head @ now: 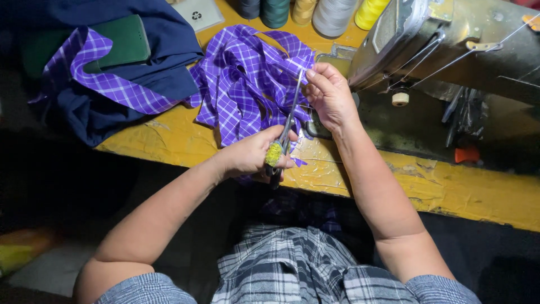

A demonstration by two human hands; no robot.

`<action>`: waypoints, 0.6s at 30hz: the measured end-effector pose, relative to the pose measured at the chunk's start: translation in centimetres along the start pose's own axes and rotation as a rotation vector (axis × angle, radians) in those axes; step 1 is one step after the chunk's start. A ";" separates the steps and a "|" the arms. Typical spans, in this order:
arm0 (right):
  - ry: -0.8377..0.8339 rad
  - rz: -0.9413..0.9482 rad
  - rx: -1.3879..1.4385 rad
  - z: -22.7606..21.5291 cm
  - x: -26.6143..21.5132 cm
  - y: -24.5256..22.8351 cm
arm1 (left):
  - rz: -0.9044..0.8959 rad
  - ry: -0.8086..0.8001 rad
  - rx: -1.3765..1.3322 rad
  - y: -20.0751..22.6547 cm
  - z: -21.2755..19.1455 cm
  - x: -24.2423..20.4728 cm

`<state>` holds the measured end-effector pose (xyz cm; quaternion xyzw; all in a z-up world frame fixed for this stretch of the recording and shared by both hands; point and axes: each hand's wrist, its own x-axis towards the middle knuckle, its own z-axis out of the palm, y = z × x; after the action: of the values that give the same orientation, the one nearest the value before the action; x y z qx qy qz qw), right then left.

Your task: Trimming excess threads and fabric from sewn strips using scissors

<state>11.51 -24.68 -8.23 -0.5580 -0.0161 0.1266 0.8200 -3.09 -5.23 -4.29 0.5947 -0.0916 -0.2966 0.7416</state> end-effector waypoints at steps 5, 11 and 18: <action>-0.005 0.004 0.030 0.7 -0.3 -0.2 | -0.030 -0.031 0.077 0.1 -1.5 0.9; 0.007 0.033 0.042 0.6 -0.4 -0.3 | -0.059 -0.062 0.124 1.0 -2.2 1.2; 0.010 0.053 0.058 0.8 -0.6 -0.7 | -0.089 -0.096 0.230 1.5 -3.2 1.8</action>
<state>10.91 -24.35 -7.25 -0.5349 0.0066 0.1458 0.8322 0.45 -3.34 -4.13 0.6644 -0.1340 -0.3448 0.6494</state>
